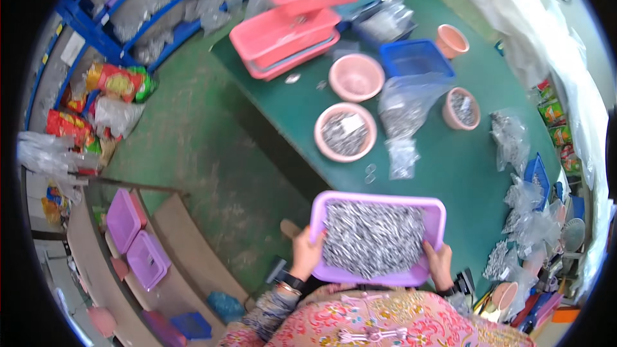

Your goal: Weighing small metal components on a digital scale and placing them into plastic bags.

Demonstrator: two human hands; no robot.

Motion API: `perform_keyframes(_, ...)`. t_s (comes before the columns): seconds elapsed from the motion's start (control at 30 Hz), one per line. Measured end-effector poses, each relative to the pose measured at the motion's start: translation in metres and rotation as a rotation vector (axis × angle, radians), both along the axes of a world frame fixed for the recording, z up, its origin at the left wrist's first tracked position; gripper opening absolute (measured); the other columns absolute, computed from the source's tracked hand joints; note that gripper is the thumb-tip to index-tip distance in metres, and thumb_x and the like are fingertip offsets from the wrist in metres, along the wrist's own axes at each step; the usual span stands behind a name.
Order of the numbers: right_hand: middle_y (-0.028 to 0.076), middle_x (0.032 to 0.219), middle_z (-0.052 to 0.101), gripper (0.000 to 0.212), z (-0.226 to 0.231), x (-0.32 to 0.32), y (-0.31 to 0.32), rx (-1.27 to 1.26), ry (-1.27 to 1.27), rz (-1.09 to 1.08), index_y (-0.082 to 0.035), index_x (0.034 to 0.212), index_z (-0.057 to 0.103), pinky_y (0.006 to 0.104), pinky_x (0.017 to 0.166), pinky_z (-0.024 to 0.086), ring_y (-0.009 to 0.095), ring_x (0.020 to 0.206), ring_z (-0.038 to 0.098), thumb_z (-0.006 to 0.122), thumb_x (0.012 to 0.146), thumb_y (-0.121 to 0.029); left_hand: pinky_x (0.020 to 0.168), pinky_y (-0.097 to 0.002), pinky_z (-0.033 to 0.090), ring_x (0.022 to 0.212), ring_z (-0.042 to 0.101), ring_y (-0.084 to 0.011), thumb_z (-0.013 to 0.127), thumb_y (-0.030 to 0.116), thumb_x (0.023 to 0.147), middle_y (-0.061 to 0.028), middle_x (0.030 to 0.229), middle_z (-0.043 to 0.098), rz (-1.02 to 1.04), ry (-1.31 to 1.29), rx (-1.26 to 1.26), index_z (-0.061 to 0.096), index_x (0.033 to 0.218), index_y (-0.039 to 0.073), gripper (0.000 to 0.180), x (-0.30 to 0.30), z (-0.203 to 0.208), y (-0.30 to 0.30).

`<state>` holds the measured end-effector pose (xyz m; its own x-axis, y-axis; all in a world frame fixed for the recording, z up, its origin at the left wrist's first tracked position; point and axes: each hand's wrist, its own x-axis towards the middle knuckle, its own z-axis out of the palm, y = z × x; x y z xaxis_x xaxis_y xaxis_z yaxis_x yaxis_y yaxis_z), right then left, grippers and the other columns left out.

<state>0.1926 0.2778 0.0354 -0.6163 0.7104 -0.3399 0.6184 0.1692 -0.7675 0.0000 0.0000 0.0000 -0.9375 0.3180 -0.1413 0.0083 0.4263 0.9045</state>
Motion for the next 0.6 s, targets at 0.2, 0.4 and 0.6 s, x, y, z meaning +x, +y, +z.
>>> perform_keyframes(0.2,0.019,0.073,0.065,0.027,-0.002,-0.17,-0.148,-0.08,0.054,0.364,0.001,0.094,0.065,0.0371,0.063,0.048,0.027,0.067,0.065,0.064,0.081,-0.023,0.07,-0.0262,0.045,0.077,0.054,-0.0081,0.056,0.006,0.088,-0.0048,0.085,0.064,0.374,-0.095,-0.096,0.059,0.098,-0.005,0.015,-0.064,0.067,-0.191)
perform_keyframes(0.4,0.021,0.073,0.063,0.026,0.027,-0.291,-0.237,-0.155,-0.024,0.736,-0.003,0.097,0.065,0.0395,0.064,0.048,0.034,0.069,0.065,0.064,0.081,-0.024,0.067,-0.0274,0.044,0.073,0.051,-0.0081,0.057,0.008,0.088,-0.0088,0.079,0.063,0.794,0.058,-0.14,0.057,0.095,-0.007,0.017,-0.04,0.103,-0.274)
perform_keyframes(0.6,0.022,0.072,0.061,0.026,0.013,-0.402,-0.26,0.007,0.019,1.002,-0.006,0.098,0.065,0.0413,0.064,0.049,0.038,0.071,0.061,0.065,0.081,-0.026,0.065,-0.0278,0.044,0.073,0.051,-0.0085,0.057,0.011,0.088,-0.0077,0.078,0.062,1.014,0.018,-0.062,0.057,0.096,-0.007,0.02,-0.072,0.065,-0.278)
